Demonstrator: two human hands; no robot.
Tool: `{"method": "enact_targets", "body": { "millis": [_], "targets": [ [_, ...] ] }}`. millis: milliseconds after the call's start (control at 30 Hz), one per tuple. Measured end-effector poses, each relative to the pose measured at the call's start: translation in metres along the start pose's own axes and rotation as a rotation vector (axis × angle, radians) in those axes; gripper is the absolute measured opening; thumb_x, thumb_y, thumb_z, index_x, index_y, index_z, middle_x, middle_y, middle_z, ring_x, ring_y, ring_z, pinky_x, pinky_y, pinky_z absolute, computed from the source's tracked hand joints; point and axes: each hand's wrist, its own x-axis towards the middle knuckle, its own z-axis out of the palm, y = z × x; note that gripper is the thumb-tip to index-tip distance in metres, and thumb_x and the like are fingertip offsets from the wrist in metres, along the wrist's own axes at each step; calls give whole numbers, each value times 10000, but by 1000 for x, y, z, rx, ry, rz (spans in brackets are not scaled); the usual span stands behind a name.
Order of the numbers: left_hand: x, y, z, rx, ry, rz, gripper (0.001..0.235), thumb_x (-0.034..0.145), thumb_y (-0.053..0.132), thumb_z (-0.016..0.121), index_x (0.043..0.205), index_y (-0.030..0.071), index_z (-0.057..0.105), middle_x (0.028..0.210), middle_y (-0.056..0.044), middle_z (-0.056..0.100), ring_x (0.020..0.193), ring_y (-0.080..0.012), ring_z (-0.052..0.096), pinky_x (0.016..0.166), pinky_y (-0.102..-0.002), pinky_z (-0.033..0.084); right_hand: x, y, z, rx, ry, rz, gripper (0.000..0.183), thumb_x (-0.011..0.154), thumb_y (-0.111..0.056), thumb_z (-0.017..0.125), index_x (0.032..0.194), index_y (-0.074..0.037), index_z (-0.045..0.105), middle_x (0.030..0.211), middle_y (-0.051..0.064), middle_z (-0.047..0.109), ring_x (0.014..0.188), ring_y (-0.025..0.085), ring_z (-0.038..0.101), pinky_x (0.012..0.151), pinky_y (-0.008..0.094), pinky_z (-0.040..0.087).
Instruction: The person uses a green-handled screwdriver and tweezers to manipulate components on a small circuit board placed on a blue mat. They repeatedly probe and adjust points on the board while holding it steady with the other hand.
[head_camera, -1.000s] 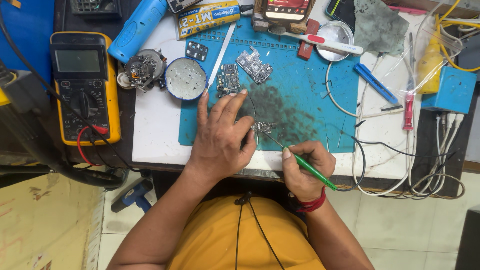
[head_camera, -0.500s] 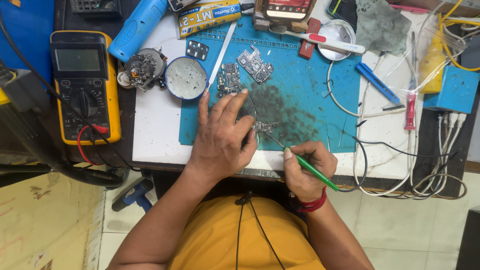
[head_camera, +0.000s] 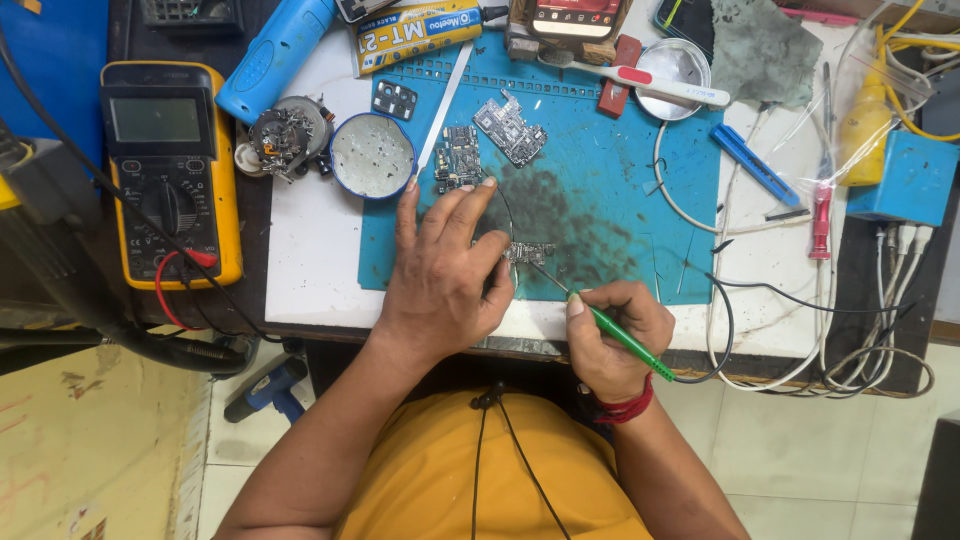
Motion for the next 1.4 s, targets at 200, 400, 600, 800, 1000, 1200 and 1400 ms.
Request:
{"method": "enact_targets", "body": {
  "millis": [200, 400, 600, 800, 1000, 1200, 1400],
  "targets": [
    [0, 0, 0, -6, 1, 0, 189, 889, 232, 701, 1005, 84, 713, 1449, -200, 566, 1374, -319, 497, 1257, -605, 144, -1, 2, -1, 3, 3, -3, 114, 894, -21, 722, 921, -7, 612, 745, 44, 657, 634, 90, 605, 617, 236, 480],
    [0, -1, 2, -4, 5, 2, 184, 888, 229, 702, 1005, 87, 714, 1453, -198, 564, 1378, -316, 494, 1257, -603, 139, -3, 7, -2, 5, 1, -14, 111, 889, -25, 716, 915, -5, 610, 741, 43, 650, 633, 87, 598, 615, 234, 476],
    [0, 1, -2, -22, 11, 13, 195, 874, 222, 705, 1013, 86, 713, 1451, -196, 562, 1378, -320, 491, 1257, -606, 142, -5, -1, 5, 160, 62, 77, 123, 1007, -30, 683, 1119, 6, 647, 925, 85, 733, 815, 107, 695, 737, 255, 544],
    [-1, 0, -4, -48, 6, 29, 211, 852, 203, 707, 1021, 76, 717, 1429, -204, 567, 1361, -335, 499, 1243, -615, 153, 16, -19, 10, -102, -121, -48, 380, 930, -16, 703, 1298, -13, 612, 1156, 142, 767, 734, 146, 685, 689, 285, 550],
    [-1, 1, -4, -57, 33, 53, 237, 862, 180, 715, 1083, 96, 733, 1428, -184, 574, 1355, -327, 512, 1240, -614, 158, 23, -36, 17, -350, -112, -263, 412, 865, -30, 770, 1246, -55, 614, 1016, 121, 736, 857, 293, 727, 773, 364, 567],
    [8, 0, -17, 13, 157, -7, 263, 904, 167, 709, 1151, 77, 725, 1309, -131, 635, 1225, -301, 568, 1116, -527, 330, 26, -46, 19, -362, -93, -247, 371, 857, -52, 788, 1195, -55, 633, 932, 108, 725, 808, 285, 719, 728, 368, 561],
    [69, -45, -15, 411, 50, -144, 265, 941, 310, 741, 1051, 74, 690, 1000, -125, 686, 996, -296, 615, 904, -486, 388, 11, -37, 12, -325, -118, -167, 353, 887, -65, 794, 1203, -47, 638, 958, 114, 733, 755, 270, 701, 701, 364, 551]
  ]
}}
